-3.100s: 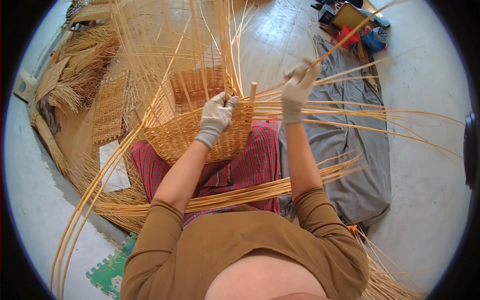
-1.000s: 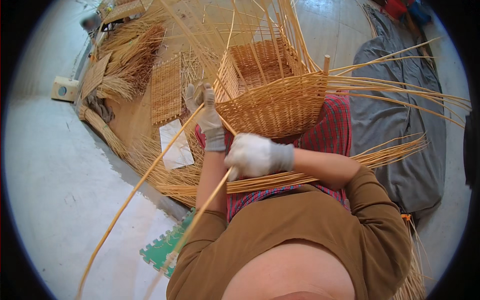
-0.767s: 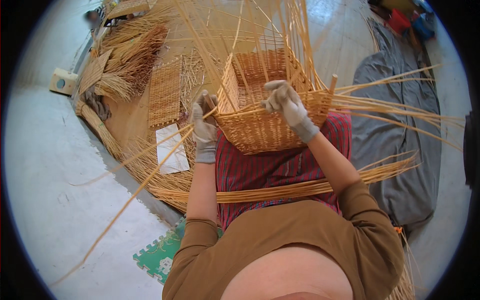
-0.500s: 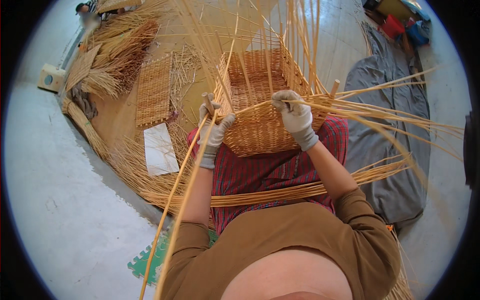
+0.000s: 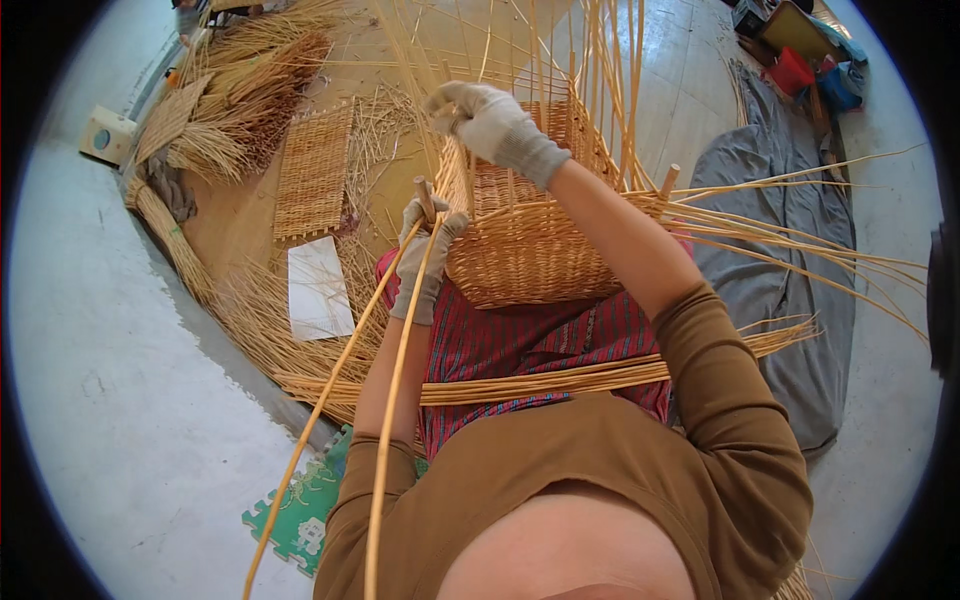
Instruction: Weaving a rectangular wicker basket by hand.
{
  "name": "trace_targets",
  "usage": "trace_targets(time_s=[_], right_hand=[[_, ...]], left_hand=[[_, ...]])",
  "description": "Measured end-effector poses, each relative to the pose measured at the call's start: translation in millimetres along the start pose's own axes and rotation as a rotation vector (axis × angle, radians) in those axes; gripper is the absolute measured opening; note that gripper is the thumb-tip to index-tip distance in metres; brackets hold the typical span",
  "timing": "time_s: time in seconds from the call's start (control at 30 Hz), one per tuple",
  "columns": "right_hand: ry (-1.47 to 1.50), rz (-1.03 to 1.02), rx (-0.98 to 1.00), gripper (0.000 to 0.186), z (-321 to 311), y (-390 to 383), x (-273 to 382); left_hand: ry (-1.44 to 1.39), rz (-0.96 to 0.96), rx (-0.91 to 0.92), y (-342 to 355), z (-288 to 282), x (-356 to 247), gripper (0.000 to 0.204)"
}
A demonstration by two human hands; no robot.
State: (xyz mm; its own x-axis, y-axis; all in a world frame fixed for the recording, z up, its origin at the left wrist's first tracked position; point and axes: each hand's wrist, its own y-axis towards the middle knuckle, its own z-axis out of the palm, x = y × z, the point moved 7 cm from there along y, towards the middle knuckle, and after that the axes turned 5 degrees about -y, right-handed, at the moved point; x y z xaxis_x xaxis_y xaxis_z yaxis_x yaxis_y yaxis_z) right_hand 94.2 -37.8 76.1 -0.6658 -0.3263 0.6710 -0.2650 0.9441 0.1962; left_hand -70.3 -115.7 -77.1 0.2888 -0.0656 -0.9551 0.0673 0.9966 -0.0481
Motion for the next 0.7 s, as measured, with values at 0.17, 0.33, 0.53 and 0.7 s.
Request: trace_targets(time_s=[0.17,0.33,0.53,0.7], right_hand=[[-0.370,0.294,-0.211,0.075,8,2,-29],[0.416,-0.035,-0.457,0.061,7,-102,-17],[0.915,0.281,-0.619,0.026,0,-215,-108],[1.151,0.181,-0.892,0.026,-17,-237,-139]], left_hand=[[0.013,-0.021,-0.061,-2,-5,4,0.029],[0.030,0.060,-0.065,0,-8,8,0.028],[-0.044,0.260,-0.094,-28,0,-9,0.040],[0.378,0.457,-0.150,-70,61,-47,0.034]])
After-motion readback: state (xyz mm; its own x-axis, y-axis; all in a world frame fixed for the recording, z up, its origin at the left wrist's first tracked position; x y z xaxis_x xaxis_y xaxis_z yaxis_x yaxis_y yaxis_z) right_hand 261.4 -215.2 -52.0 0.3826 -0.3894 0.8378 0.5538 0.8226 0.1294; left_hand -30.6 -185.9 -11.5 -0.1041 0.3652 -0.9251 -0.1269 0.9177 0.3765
